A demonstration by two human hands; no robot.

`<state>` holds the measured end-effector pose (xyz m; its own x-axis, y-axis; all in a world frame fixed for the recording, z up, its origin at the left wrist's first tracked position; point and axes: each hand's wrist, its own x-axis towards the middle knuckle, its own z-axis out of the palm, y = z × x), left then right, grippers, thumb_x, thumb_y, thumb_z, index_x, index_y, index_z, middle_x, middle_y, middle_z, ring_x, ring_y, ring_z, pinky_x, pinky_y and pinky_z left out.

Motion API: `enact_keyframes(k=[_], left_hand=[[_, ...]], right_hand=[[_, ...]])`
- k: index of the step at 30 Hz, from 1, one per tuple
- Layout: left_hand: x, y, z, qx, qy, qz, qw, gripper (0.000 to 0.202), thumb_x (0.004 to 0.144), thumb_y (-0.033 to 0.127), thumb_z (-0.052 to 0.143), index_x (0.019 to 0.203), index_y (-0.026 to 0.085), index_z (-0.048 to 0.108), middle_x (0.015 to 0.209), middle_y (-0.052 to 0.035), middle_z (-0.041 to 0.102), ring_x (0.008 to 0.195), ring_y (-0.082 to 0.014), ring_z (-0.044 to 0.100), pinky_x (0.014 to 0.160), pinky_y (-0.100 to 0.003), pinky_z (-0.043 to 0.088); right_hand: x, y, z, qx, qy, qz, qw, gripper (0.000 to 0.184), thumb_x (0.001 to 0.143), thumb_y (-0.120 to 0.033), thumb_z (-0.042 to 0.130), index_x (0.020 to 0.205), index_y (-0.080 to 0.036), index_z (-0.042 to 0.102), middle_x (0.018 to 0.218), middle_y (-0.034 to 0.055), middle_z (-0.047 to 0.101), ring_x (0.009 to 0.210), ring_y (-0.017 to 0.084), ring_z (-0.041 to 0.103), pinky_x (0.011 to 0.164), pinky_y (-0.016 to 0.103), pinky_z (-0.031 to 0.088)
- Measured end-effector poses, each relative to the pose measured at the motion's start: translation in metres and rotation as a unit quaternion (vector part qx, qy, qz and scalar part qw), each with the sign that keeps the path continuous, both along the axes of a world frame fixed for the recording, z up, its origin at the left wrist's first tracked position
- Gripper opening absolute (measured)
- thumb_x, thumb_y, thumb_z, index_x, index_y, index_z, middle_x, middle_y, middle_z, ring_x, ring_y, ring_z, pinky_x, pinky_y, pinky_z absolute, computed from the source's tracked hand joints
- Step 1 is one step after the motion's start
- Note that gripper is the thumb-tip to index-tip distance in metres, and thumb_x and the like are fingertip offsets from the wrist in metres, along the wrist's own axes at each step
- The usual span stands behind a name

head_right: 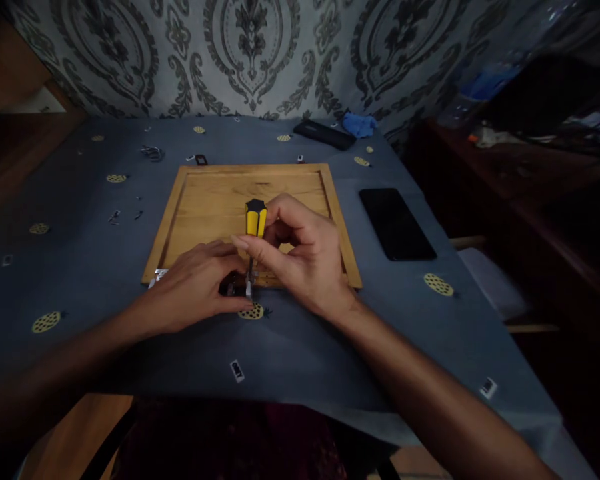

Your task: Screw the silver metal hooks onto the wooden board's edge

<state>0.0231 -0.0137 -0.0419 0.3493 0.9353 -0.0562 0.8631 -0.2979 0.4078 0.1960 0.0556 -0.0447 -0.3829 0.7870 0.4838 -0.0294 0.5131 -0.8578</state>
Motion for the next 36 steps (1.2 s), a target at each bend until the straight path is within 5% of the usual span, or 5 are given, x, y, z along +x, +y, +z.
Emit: enact_keyframes(k=[8,29,36], left_hand=[[0.000,0.000,0.002,0.004,0.012,0.006,1.000,0.032,0.085,0.045,0.081,0.098,0.017,0.071,0.100,-0.0055,0.067,0.102,-0.0274,0.062,0.087,-0.041,0.048],[0.000,0.000,0.005,-0.007,0.028,0.001,1.000,0.035,0.085,0.048,0.081,0.094,0.017,0.068,0.099,-0.0061,0.066,0.103,-0.0296,0.061,0.088,-0.042,0.048],[-0.001,0.000,0.001,0.003,0.009,-0.004,1.000,0.033,0.086,0.047,0.080,0.093,0.017,0.068,0.112,-0.0084,0.069,0.110,-0.0301,0.062,0.093,-0.044,0.050]], right_hand=[[0.002,-0.003,0.009,0.026,0.059,-0.068,0.996,0.027,0.088,-0.043,0.079,0.080,-0.025,0.061,0.073,-0.0032,0.060,0.050,0.010,0.055,0.043,0.027,0.046],[0.006,-0.004,0.001,-0.003,-0.010,-0.025,1.000,0.033,0.078,-0.049,0.086,0.077,-0.026,0.063,0.080,-0.0011,0.060,0.058,0.013,0.054,0.047,0.031,0.045],[0.011,-0.001,0.011,-0.014,-0.021,0.059,0.998,0.027,0.077,-0.041,0.089,0.083,-0.024,0.069,0.079,-0.0023,0.061,0.059,0.011,0.056,0.050,0.027,0.049]])
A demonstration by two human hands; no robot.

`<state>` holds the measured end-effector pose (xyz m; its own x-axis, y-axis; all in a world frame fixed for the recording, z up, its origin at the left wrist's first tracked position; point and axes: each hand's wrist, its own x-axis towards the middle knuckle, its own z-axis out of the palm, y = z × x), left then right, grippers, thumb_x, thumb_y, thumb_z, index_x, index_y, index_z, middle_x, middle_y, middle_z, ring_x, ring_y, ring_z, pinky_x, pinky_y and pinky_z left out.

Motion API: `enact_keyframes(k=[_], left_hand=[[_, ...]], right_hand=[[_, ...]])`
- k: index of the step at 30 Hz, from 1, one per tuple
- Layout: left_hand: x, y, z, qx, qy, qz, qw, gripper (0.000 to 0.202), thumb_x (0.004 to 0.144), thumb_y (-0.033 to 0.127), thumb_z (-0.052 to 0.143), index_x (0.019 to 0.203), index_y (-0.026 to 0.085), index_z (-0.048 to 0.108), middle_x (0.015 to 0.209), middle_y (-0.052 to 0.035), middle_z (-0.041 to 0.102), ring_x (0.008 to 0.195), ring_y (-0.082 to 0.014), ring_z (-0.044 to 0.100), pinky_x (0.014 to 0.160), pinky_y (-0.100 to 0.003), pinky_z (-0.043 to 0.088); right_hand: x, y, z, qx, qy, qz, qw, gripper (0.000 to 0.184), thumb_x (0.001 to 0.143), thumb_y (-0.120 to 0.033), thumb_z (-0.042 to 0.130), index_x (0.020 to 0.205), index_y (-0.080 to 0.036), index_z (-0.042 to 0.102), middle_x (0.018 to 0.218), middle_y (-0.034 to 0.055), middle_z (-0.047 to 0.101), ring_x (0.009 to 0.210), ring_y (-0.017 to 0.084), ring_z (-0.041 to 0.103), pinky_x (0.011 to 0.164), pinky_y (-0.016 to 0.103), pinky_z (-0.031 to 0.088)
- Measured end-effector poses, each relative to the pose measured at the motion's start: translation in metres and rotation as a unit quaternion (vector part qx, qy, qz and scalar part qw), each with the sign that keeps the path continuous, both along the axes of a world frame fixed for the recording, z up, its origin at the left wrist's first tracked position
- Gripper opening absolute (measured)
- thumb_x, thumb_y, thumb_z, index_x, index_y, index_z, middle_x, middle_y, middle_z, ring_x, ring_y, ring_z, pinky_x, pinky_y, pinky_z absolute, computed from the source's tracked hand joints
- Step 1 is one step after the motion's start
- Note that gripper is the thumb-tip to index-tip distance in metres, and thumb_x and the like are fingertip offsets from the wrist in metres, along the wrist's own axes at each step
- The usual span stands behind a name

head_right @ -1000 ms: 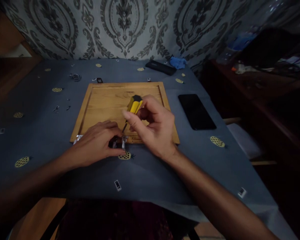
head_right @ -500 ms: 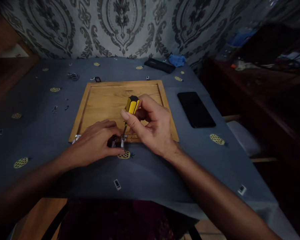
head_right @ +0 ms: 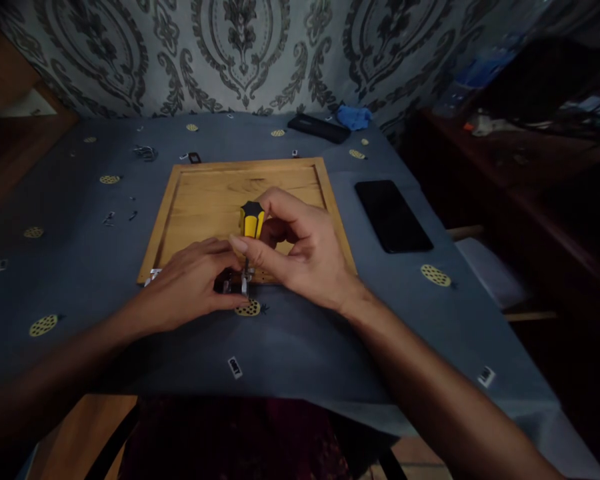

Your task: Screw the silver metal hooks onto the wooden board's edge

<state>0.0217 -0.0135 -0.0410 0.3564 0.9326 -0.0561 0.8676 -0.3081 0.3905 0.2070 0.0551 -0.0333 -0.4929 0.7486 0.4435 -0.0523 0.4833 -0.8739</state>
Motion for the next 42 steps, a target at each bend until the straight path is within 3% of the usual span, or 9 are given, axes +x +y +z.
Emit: enact_keyframes(k=[3,7,15,20,30,42], left_hand=[[-0.001,0.000,-0.002,0.006,-0.009,0.002,1.000,0.032,0.085,0.046,0.081,0.094,0.018,0.068,0.111,-0.0077,0.069,0.110,-0.0296,0.063,0.095,-0.044,0.049],[-0.001,0.000,-0.003,0.006,-0.012,0.003,1.000,0.032,0.085,0.046,0.081,0.096,0.018,0.069,0.112,-0.0080,0.069,0.111,-0.0299,0.062,0.095,-0.045,0.050],[0.001,-0.001,0.000,0.000,0.011,0.003,1.000,0.034,0.086,0.047,0.079,0.100,0.018,0.069,0.109,-0.0076,0.068,0.109,-0.0295,0.062,0.093,-0.043,0.050],[0.000,0.000,0.000,0.007,0.014,-0.001,1.000,0.033,0.086,0.049,0.079,0.095,0.018,0.068,0.098,-0.0055,0.066,0.101,-0.0281,0.061,0.085,-0.040,0.048],[0.001,0.000,-0.001,0.017,0.012,-0.002,1.000,0.034,0.086,0.048,0.080,0.095,0.018,0.068,0.098,-0.0053,0.066,0.100,-0.0279,0.061,0.086,-0.040,0.047],[0.000,-0.001,-0.003,0.020,-0.001,-0.004,1.000,0.033,0.087,0.044,0.079,0.098,0.016,0.067,0.109,-0.0081,0.068,0.109,-0.0299,0.062,0.091,-0.043,0.050]], right_hand=[[0.006,0.005,0.007,0.003,-0.041,0.047,0.998,0.021,0.084,-0.042,0.082,0.088,-0.024,0.074,0.084,0.0005,0.067,0.066,0.013,0.061,0.054,0.026,0.051],[0.008,0.010,0.010,0.030,-0.064,0.067,0.995,0.023,0.085,-0.044,0.080,0.078,-0.022,0.075,0.078,0.0025,0.068,0.071,0.016,0.064,0.054,0.027,0.050],[-0.007,-0.002,-0.009,0.084,0.014,-0.103,0.991,0.044,0.071,-0.052,0.091,0.062,-0.024,0.058,0.059,-0.0036,0.053,0.053,0.013,0.048,0.048,0.032,0.040],[-0.005,-0.007,0.000,0.081,0.037,-0.180,0.980,0.035,0.079,-0.048,0.085,0.067,-0.027,0.060,0.064,-0.0022,0.054,0.053,0.015,0.047,0.050,0.034,0.040],[-0.005,-0.001,-0.007,0.098,-0.005,-0.133,0.986,0.044,0.077,-0.056,0.084,0.064,-0.027,0.054,0.058,-0.0014,0.049,0.055,0.017,0.045,0.054,0.036,0.035],[-0.007,0.002,-0.013,0.097,0.010,-0.096,0.991,0.043,0.076,-0.053,0.087,0.065,-0.026,0.055,0.060,-0.0023,0.049,0.055,0.016,0.046,0.051,0.034,0.037]])
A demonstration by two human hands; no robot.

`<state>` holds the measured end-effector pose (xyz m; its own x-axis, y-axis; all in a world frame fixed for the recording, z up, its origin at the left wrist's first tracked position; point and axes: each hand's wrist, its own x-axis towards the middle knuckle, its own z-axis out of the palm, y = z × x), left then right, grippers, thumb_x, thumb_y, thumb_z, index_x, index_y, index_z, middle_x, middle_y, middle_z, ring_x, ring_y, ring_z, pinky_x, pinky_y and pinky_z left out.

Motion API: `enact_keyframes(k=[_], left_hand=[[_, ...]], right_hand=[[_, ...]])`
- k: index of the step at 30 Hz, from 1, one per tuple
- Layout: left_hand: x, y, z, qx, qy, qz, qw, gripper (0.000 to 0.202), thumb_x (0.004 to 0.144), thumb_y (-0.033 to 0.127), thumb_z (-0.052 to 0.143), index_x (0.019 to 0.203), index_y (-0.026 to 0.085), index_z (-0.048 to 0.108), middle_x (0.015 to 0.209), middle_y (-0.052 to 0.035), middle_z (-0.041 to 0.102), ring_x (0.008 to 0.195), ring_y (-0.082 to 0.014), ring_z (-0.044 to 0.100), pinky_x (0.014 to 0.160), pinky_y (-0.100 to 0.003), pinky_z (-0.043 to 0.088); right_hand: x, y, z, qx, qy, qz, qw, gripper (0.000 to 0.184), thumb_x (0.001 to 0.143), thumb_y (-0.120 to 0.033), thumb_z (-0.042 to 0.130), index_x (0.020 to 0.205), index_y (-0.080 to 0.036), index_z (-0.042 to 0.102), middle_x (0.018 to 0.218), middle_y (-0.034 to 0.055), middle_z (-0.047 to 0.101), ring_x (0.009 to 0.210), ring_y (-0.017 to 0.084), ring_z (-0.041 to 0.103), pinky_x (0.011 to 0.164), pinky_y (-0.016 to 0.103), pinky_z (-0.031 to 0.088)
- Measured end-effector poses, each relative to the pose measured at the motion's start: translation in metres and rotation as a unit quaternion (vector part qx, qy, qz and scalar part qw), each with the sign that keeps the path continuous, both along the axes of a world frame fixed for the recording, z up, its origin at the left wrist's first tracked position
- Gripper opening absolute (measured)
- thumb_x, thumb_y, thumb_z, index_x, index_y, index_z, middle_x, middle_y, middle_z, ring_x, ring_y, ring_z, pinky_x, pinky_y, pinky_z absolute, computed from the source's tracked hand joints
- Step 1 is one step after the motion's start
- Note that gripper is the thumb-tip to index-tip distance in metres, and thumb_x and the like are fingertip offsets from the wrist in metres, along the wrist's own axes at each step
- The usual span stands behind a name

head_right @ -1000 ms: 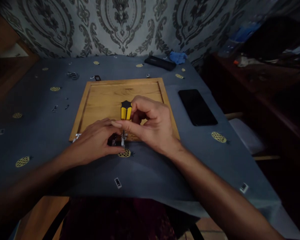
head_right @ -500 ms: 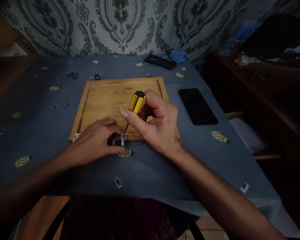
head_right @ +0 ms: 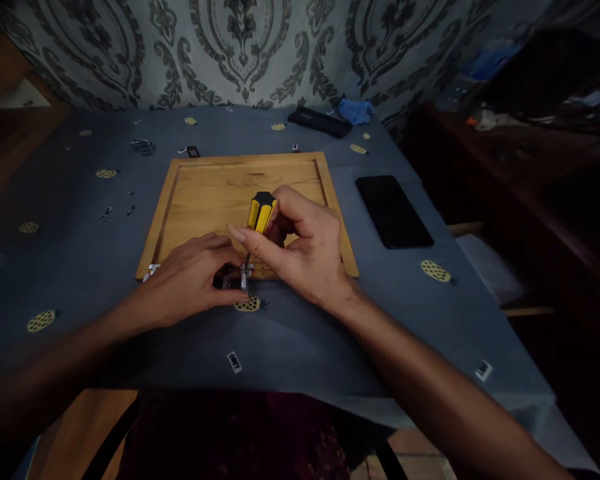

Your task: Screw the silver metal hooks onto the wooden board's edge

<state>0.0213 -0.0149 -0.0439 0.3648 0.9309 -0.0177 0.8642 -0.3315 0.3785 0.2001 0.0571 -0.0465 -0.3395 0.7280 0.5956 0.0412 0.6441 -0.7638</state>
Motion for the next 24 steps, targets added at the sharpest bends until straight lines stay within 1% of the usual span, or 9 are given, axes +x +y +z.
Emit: enact_keyframes(k=[3,6,9,11,13,15,19,21,24], left_hand=[[0.001,0.001,0.001,-0.009,0.004,0.004,1.000,0.032,0.087,0.044,0.080,0.099,0.016,0.068,0.112,-0.0086,0.069,0.112,-0.0304,0.062,0.093,-0.044,0.050],[0.001,0.002,0.003,-0.019,0.013,0.000,1.000,0.032,0.086,0.044,0.081,0.096,0.016,0.068,0.109,-0.0082,0.069,0.109,-0.0302,0.063,0.092,-0.044,0.050],[0.002,0.002,0.005,-0.023,0.020,0.001,1.000,0.035,0.085,0.046,0.081,0.094,0.016,0.068,0.103,-0.0071,0.068,0.105,-0.0299,0.063,0.089,-0.044,0.050],[0.002,0.002,0.005,-0.023,0.019,0.002,1.000,0.035,0.085,0.047,0.081,0.095,0.016,0.068,0.102,-0.0065,0.067,0.104,-0.0295,0.063,0.088,-0.043,0.049],[0.001,0.002,0.004,-0.021,0.015,0.003,1.000,0.034,0.085,0.046,0.081,0.096,0.016,0.068,0.104,-0.0064,0.068,0.106,-0.0293,0.062,0.089,-0.043,0.049],[0.001,0.001,0.004,-0.019,0.013,0.004,1.000,0.033,0.085,0.045,0.081,0.096,0.016,0.068,0.105,-0.0067,0.068,0.107,-0.0294,0.062,0.090,-0.043,0.049],[0.001,0.001,0.002,-0.009,0.006,0.001,1.000,0.034,0.086,0.045,0.080,0.099,0.016,0.068,0.111,-0.0078,0.068,0.111,-0.0301,0.062,0.093,-0.043,0.049],[0.001,0.001,0.002,-0.011,0.008,0.001,1.000,0.035,0.086,0.046,0.080,0.101,0.016,0.068,0.110,-0.0078,0.068,0.110,-0.0303,0.062,0.092,-0.043,0.049],[0.001,0.001,0.002,-0.013,0.017,0.006,1.000,0.037,0.085,0.047,0.081,0.101,0.015,0.069,0.105,-0.0072,0.067,0.106,-0.0300,0.062,0.089,-0.042,0.049]], right_hand=[[0.001,0.001,0.003,-0.006,-0.007,0.029,1.000,0.039,0.075,-0.051,0.088,0.068,-0.025,0.060,0.066,-0.0015,0.056,0.057,0.015,0.050,0.049,0.032,0.041],[0.004,0.001,0.007,-0.060,-0.009,0.064,0.996,0.028,0.078,-0.045,0.088,0.087,-0.025,0.071,0.079,-0.0004,0.065,0.061,0.014,0.057,0.049,0.029,0.047],[0.009,0.003,0.013,-0.109,-0.009,0.135,0.985,0.026,0.084,-0.041,0.083,0.102,-0.025,0.075,0.089,0.0011,0.071,0.066,0.014,0.064,0.049,0.026,0.052],[0.012,0.004,0.016,-0.128,-0.020,0.178,0.975,0.023,0.087,-0.041,0.080,0.101,-0.024,0.077,0.092,0.0019,0.074,0.064,0.013,0.066,0.051,0.027,0.055],[0.012,0.005,0.016,-0.134,-0.026,0.190,0.972,0.021,0.086,-0.041,0.081,0.096,-0.023,0.078,0.090,0.0017,0.075,0.060,0.012,0.065,0.052,0.027,0.056],[0.010,0.005,0.014,-0.120,-0.020,0.161,0.980,0.021,0.084,-0.042,0.083,0.088,-0.022,0.076,0.082,0.0001,0.073,0.054,0.011,0.062,0.049,0.027,0.054],[0.004,-0.002,0.003,-0.032,0.010,0.027,0.999,0.030,0.074,-0.042,0.090,0.070,-0.023,0.067,0.065,-0.0031,0.061,0.050,0.011,0.052,0.045,0.027,0.045],[0.002,-0.006,0.000,-0.005,0.020,-0.019,1.000,0.033,0.074,-0.042,0.091,0.068,-0.023,0.064,0.065,-0.0027,0.060,0.051,0.011,0.052,0.045,0.029,0.044],[0.000,-0.009,0.002,0.009,0.058,-0.048,0.997,0.027,0.081,-0.041,0.086,0.074,-0.025,0.065,0.073,-0.0015,0.063,0.052,0.011,0.055,0.042,0.028,0.045]])
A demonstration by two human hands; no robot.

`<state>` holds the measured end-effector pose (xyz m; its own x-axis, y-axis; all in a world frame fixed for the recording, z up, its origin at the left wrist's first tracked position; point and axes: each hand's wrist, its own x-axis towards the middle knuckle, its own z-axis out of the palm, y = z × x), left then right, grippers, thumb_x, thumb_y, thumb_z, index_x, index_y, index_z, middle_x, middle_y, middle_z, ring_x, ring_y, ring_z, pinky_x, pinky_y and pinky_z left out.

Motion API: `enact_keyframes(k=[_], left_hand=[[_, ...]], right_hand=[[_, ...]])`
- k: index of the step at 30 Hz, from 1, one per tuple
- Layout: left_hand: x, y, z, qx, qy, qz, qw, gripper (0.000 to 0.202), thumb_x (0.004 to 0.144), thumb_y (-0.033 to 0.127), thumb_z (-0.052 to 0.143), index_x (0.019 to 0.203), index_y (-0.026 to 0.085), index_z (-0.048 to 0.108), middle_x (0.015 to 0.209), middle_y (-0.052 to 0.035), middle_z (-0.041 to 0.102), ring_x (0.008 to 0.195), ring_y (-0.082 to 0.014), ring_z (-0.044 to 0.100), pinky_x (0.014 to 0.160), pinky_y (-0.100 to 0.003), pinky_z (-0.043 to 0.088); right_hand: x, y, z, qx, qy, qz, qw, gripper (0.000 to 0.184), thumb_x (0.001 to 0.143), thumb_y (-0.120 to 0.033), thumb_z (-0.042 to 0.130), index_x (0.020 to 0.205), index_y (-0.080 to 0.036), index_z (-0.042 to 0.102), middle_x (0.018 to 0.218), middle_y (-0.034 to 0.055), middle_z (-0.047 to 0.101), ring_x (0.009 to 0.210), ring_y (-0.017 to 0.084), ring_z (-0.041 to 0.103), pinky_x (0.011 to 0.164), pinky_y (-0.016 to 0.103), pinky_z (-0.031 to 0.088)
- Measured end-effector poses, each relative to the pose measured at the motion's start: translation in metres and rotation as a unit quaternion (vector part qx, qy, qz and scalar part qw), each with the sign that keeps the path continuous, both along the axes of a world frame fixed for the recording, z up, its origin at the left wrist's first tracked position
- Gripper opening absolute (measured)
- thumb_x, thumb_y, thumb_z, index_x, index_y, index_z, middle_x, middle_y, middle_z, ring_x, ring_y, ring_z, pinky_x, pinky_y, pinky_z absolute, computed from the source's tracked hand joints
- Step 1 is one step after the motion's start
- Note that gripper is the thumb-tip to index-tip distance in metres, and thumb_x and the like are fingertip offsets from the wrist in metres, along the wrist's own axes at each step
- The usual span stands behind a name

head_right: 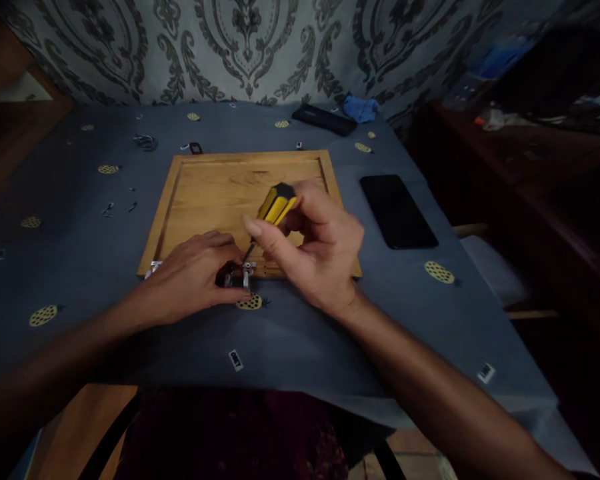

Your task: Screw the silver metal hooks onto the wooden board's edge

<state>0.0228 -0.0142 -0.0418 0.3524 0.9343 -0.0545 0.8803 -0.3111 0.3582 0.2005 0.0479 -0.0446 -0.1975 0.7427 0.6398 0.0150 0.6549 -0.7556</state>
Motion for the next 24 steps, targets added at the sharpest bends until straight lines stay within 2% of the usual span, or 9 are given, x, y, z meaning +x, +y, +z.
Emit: enact_keyframes(k=[4,10,14,19,24], left_hand=[[0.000,0.000,0.001,0.000,-0.004,0.000,1.000,0.037,0.086,0.047,0.080,0.103,0.016,0.070,0.102,-0.0058,0.066,0.103,-0.0282,0.061,0.087,-0.040,0.048],[0.001,0.000,0.002,-0.008,0.012,0.006,1.000,0.038,0.085,0.048,0.080,0.102,0.016,0.070,0.104,-0.0068,0.066,0.104,-0.0289,0.061,0.090,-0.041,0.048],[0.002,0.000,0.003,-0.011,0.011,0.005,1.000,0.037,0.085,0.048,0.080,0.101,0.016,0.069,0.104,-0.0064,0.066,0.104,-0.0286,0.062,0.089,-0.041,0.048],[0.001,0.000,0.003,-0.013,0.006,0.009,1.000,0.036,0.085,0.048,0.081,0.100,0.016,0.069,0.104,-0.0063,0.066,0.104,-0.0288,0.062,0.088,-0.041,0.047],[0.000,0.000,0.000,-0.002,-0.003,0.003,1.000,0.034,0.087,0.046,0.079,0.100,0.017,0.068,0.108,-0.0068,0.068,0.108,-0.0295,0.061,0.089,-0.042,0.048]], right_hand=[[0.000,0.003,0.005,0.030,0.033,-0.008,0.999,0.026,0.088,-0.039,0.080,0.074,-0.026,0.062,0.069,-0.0030,0.059,0.047,0.009,0.054,0.037,0.025,0.042],[0.000,0.005,-0.003,0.006,-0.038,0.000,0.999,0.037,0.081,-0.047,0.084,0.070,-0.024,0.058,0.065,-0.0030,0.055,0.049,0.011,0.053,0.040,0.027,0.041],[0.000,0.005,-0.006,0.004,-0.047,0.005,0.999,0.038,0.081,-0.050,0.084,0.070,-0.024,0.058,0.066,-0.0026,0.055,0.050,0.012,0.052,0.042,0.028,0.042],[0.000,0.003,-0.006,-0.007,-0.055,0.002,0.998,0.038,0.081,-0.050,0.083,0.070,-0.024,0.058,0.066,-0.0031,0.056,0.052,0.012,0.053,0.045,0.029,0.042],[0.000,0.002,-0.005,-0.001,-0.053,0.040,0.998,0.033,0.081,-0.047,0.084,0.074,-0.024,0.063,0.070,-0.0021,0.062,0.054,0.013,0.055,0.048,0.030,0.044]])
